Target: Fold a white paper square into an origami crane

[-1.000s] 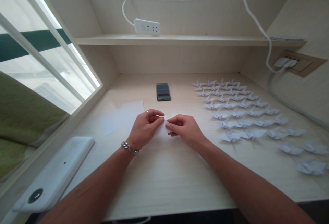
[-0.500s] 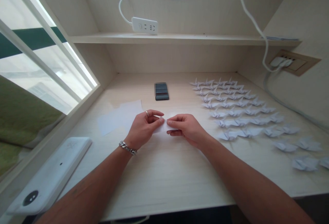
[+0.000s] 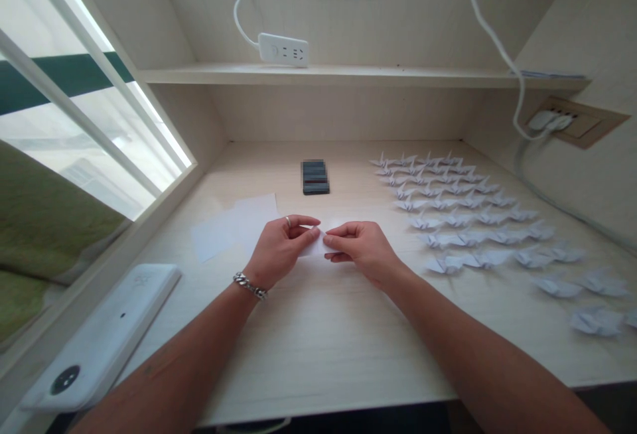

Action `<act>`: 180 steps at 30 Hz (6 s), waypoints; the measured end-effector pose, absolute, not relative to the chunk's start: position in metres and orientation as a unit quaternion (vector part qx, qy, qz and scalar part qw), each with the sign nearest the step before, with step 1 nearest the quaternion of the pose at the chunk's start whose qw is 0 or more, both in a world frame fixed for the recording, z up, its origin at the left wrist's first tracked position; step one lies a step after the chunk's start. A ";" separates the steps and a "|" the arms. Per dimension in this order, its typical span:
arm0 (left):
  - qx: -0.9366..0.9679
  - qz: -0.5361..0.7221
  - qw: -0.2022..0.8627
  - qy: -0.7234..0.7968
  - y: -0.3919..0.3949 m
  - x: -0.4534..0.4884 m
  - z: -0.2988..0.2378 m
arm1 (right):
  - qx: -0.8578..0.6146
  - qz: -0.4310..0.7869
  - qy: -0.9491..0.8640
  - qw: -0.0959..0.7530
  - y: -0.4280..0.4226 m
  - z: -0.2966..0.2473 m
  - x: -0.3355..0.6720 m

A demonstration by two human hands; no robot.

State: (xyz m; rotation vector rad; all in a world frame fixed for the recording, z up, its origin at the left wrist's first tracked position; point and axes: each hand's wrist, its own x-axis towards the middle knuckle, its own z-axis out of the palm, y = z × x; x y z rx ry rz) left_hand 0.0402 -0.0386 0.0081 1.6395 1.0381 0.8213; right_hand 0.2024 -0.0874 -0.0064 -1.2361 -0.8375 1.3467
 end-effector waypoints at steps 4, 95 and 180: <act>0.676 0.337 0.511 0.411 -0.038 0.039 0.007 | -0.528 0.546 -0.362 0.540 -0.087 -0.007 0.201; 0.623 0.355 0.539 0.442 -0.035 0.041 0.007 | -0.500 0.562 -0.470 0.462 -0.088 -0.011 0.206; 0.634 0.387 0.503 0.442 -0.036 0.036 0.011 | -0.514 0.502 -0.523 0.459 -0.088 -0.009 0.213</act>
